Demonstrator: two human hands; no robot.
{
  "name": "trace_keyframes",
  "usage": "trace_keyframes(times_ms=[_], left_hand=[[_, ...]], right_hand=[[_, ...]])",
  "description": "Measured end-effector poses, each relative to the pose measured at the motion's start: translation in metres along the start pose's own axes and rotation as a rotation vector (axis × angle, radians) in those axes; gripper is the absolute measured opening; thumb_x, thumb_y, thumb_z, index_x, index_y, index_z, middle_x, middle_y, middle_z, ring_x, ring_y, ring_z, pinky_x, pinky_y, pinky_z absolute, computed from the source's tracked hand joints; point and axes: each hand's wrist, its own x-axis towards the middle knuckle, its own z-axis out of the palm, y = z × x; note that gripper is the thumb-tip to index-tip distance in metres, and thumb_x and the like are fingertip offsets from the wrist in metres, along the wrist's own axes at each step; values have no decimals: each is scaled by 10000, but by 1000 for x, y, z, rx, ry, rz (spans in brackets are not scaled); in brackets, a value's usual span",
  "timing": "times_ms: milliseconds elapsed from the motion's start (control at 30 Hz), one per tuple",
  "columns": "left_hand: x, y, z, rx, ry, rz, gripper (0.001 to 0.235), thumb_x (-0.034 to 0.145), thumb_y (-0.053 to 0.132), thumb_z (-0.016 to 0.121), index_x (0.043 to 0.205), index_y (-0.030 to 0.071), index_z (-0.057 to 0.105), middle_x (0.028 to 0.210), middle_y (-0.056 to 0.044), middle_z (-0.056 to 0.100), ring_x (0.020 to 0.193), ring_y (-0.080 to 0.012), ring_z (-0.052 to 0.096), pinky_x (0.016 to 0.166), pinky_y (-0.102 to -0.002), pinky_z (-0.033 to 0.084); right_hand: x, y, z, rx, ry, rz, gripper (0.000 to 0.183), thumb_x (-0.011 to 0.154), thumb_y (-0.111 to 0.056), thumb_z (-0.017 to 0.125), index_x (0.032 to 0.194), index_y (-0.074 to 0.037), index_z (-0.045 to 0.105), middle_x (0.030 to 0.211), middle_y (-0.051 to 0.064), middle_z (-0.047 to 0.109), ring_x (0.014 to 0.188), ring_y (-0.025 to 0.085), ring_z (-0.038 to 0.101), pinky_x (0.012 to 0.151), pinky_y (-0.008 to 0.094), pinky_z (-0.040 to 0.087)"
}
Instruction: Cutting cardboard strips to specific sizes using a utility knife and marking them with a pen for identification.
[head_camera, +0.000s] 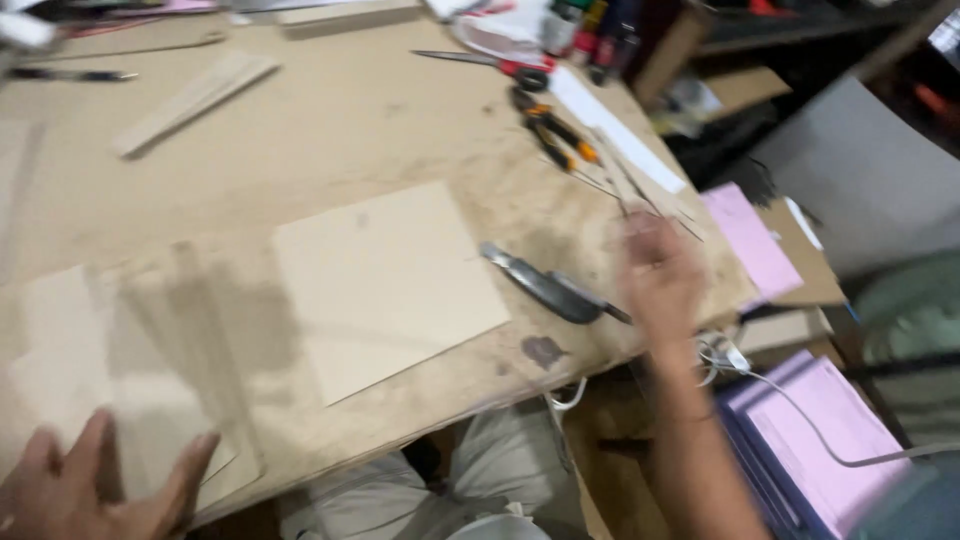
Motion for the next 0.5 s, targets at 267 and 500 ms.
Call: trace_keyframes(times_ms=[267, 500], left_hand=[[-12, -55, 60, -98, 387, 534, 332, 1050, -189, 784, 1322, -33, 674, 1584, -535, 505, 1555, -730, 481, 1225, -719, 564], [15, -12, 16, -299, -50, -538, 833, 828, 406, 739, 1508, -1, 484, 1460, -209, 539, 1300, -340, 527, 1090, -447, 380]], right_hand=[[8, 166, -121, -288, 169, 11, 294, 1004, -104, 544, 1159, 40, 747, 1083, 161, 745, 999, 275, 665, 860, 402, 480], [-58, -29, -27, 72, -84, -11, 174, 1098, -138, 635, 1163, -25, 750, 1096, 98, 725, 1039, 221, 651, 969, 362, 483]])
